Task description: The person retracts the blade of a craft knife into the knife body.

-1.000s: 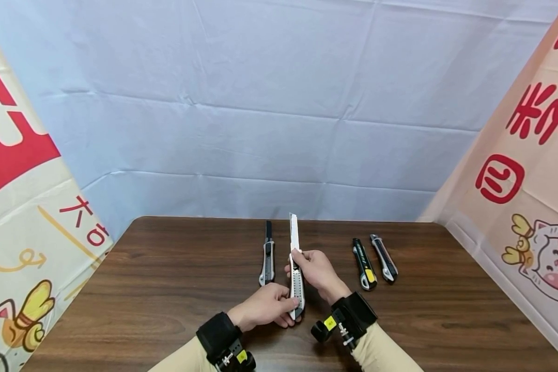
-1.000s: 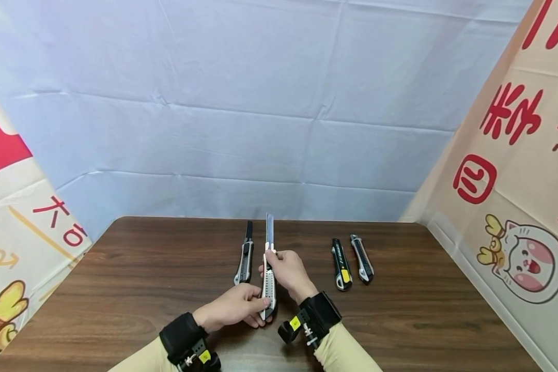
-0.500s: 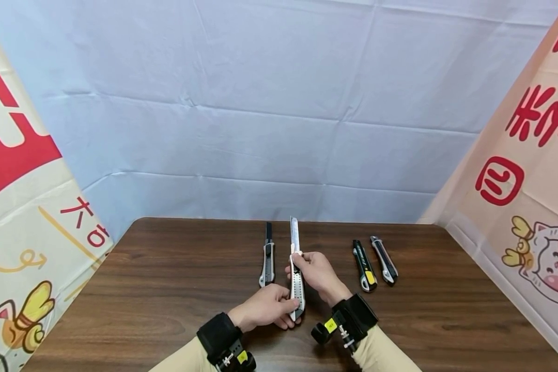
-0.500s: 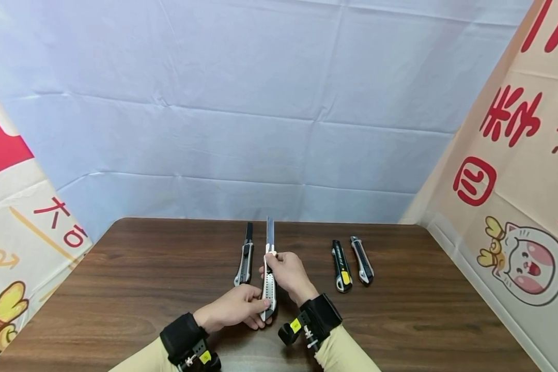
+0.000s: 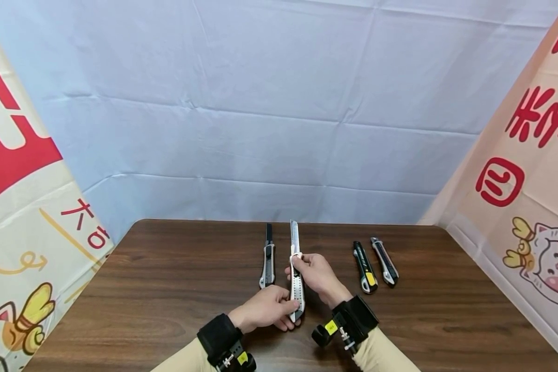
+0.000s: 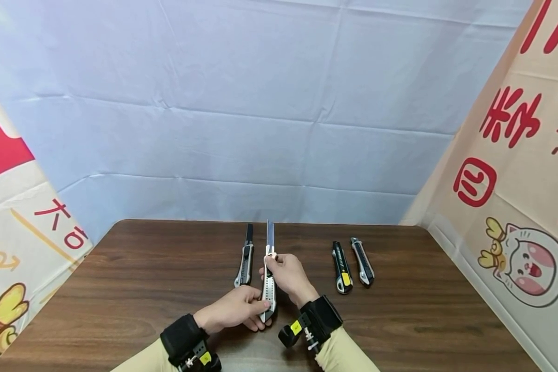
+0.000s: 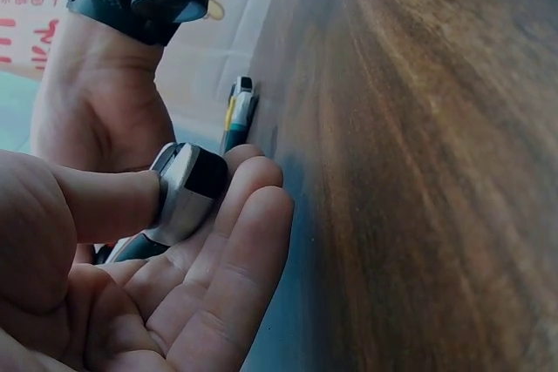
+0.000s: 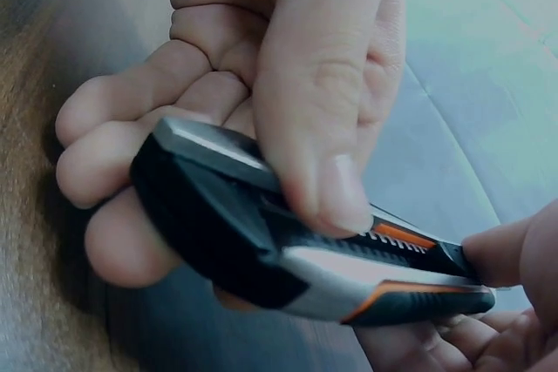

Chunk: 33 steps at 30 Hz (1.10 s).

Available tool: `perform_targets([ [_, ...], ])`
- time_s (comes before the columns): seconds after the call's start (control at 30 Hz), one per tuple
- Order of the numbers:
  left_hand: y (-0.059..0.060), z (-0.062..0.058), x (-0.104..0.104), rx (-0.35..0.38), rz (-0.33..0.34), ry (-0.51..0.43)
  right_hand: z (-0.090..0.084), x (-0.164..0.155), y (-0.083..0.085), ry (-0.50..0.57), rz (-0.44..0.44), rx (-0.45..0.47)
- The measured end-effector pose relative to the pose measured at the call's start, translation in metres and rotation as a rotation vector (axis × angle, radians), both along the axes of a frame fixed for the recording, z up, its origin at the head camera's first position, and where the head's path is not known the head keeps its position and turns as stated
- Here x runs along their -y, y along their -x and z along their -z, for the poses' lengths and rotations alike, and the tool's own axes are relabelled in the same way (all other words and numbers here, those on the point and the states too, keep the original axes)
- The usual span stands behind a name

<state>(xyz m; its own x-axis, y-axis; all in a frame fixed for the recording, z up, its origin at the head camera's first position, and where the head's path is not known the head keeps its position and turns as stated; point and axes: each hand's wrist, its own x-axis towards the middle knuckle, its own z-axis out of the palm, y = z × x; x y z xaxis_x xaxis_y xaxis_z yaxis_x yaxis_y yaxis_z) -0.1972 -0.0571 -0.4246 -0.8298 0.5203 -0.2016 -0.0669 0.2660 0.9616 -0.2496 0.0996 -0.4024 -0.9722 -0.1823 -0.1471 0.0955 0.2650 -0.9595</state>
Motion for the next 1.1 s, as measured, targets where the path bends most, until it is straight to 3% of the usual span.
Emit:
perform_targets([
  [1.1, 0.0003, 0.0035, 0.0006, -0.007, -0.013, 0.011, 0.0027, -0.0020, -0.0010, 0.050, -0.085, -0.014],
])
